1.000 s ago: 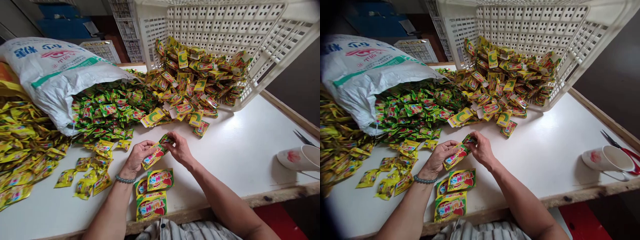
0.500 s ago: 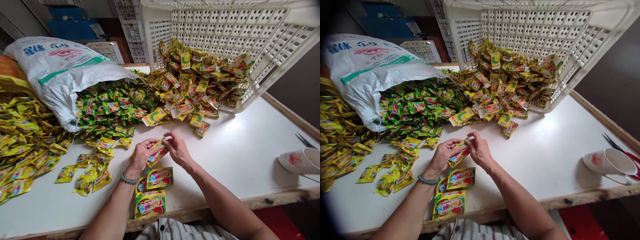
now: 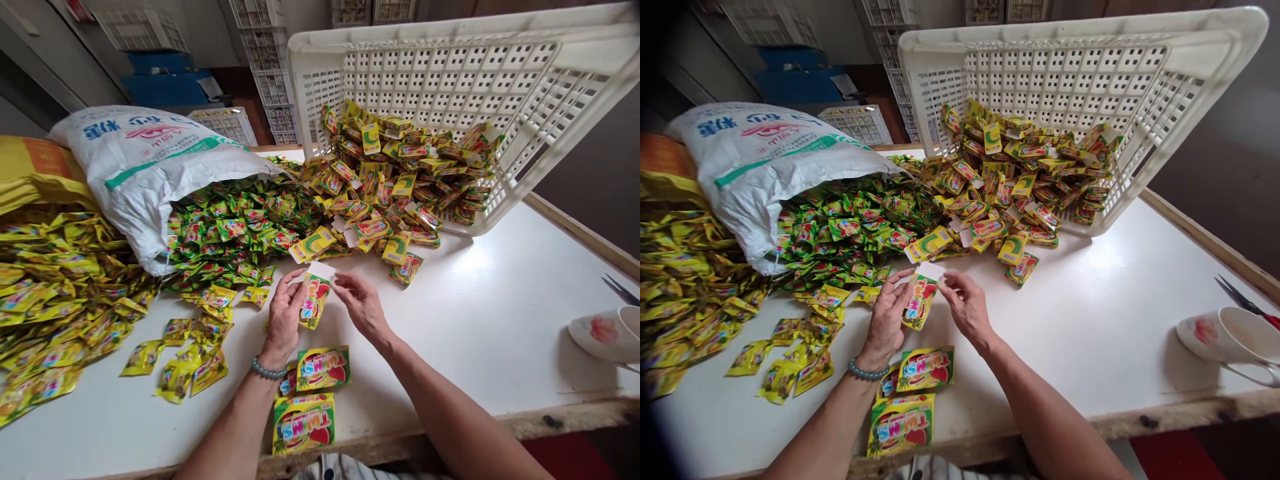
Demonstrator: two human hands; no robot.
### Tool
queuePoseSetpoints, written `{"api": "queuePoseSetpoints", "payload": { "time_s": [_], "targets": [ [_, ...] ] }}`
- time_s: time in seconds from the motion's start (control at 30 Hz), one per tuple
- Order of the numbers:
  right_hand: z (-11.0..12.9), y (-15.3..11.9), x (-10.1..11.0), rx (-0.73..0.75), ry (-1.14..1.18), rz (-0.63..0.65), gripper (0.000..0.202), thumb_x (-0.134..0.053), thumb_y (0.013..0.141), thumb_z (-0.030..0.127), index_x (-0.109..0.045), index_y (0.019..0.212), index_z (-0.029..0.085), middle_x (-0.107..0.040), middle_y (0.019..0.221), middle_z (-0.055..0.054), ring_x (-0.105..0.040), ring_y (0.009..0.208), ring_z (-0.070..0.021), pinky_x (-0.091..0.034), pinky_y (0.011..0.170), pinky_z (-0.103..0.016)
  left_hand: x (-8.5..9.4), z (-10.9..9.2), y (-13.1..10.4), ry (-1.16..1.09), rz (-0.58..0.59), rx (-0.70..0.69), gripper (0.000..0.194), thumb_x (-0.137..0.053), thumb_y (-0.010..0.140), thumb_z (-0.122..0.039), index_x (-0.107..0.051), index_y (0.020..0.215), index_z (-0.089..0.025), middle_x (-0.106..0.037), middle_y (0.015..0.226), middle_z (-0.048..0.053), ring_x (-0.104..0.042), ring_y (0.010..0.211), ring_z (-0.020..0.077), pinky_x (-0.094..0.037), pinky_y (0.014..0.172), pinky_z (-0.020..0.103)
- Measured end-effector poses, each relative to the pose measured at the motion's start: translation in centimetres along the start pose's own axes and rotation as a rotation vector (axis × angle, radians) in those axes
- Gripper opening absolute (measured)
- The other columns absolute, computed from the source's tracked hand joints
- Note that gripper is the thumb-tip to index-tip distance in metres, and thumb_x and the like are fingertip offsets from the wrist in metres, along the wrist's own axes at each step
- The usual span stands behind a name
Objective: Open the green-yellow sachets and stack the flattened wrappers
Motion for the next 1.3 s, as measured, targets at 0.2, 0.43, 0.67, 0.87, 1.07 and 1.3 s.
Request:
{"api": "queuePoseSetpoints", "payload": {
  "time_s": [0.2, 0.43, 0.67, 0.87, 1.07, 1.3],
  "targets": [
    [-1.3, -0.2, -0.7, -0.040, -0.013, 0.193, 0.033, -0.061, 0.082, 0.050, -0.061, 0.074, 0.019, -0.061, 0.074, -0.003, -0.055, 0.070, -0.0160, -0.046, 0.066, -0.028, -0.1, 0.5, -0.3, 0.116, 0.231, 0.060, 0.051, -0.072, 0.077, -0.039, -0.049, 0.121, -0.026, -0.068, 0.109, 0.004, -0.067, 0.083, 0.0188, -0.054, 0.070, 0.029],
    [-1.4, 0.3, 0.0, -0.111, 0.065, 0.204, 0.053, -0.070, 0.078, 0.044, -0.057, 0.123, 0.020, -0.067, 0.085, -0.002, -0.059, 0.072, -0.0158, -0.048, 0.067, -0.027, 0.4, 0.5, -0.1, 0.073, 0.230, 0.093, 0.044, -0.073, 0.078, -0.040, -0.051, 0.112, -0.023, -0.069, 0.084, 0.000, -0.066, 0.071, 0.0160, -0.052, 0.064, 0.026],
    [0.6, -0.4, -0.6, -0.070, -0.035, 0.279, 0.031, -0.066, 0.082, 0.048, -0.072, 0.082, 0.017, -0.071, 0.085, -0.006, -0.062, 0.078, -0.0170, -0.047, 0.074, -0.029, 0.8, -0.2, -0.3, -0.020, 0.060, 0.068, 0.050, -0.080, 0.070, -0.036, -0.046, 0.103, -0.021, -0.069, 0.066, -0.002, -0.061, 0.055, 0.0129, -0.049, 0.056, 0.023],
    [0.1, -0.4, -1.1, -0.244, 0.188, 0.189, 0.036, -0.079, 0.066, 0.049, -0.067, 0.072, 0.015, -0.067, 0.067, -0.004, -0.059, 0.063, -0.0153, -0.045, 0.063, -0.027, 0.8, 0.0, -0.2, 0.008, 0.007, 0.084, 0.046, -0.084, 0.063, -0.035, -0.054, 0.093, -0.017, -0.070, 0.066, 0.001, -0.063, 0.057, 0.0147, -0.052, 0.056, 0.025],
    [-0.8, -0.1, -0.3, -0.387, 0.239, 0.177, 0.037, -0.083, 0.060, 0.047, -0.072, 0.071, 0.013, -0.065, 0.065, -0.002, -0.053, 0.063, -0.0126, -0.041, 0.065, -0.026, 0.7, 0.0, -0.1, -0.024, 0.022, 0.147, 0.052, -0.088, 0.056, -0.036, -0.058, 0.093, -0.015, -0.071, 0.066, 0.002, -0.064, 0.055, 0.0160, -0.052, 0.053, 0.026],
    [-0.1, -1.4, -1.0, -0.224, 0.147, 0.232, 0.039, -0.062, 0.085, 0.052, -0.078, 0.084, 0.017, -0.070, 0.077, -0.004, -0.060, 0.080, -0.0185, -0.045, 0.079, -0.030, 0.9, -0.6, -0.2, -0.093, -0.081, 0.095, 0.045, -0.089, 0.055, -0.033, -0.060, 0.085, -0.015, -0.072, 0.068, 0.002, -0.065, 0.056, 0.0141, -0.052, 0.057, 0.024]
  ]
}}
Point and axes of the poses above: each hand's wrist, its own y-axis towards the middle knuckle, its own x-axis out of the back of the hand, z = x × y, the point moved 3 cm from there along y, towards the middle knuckle
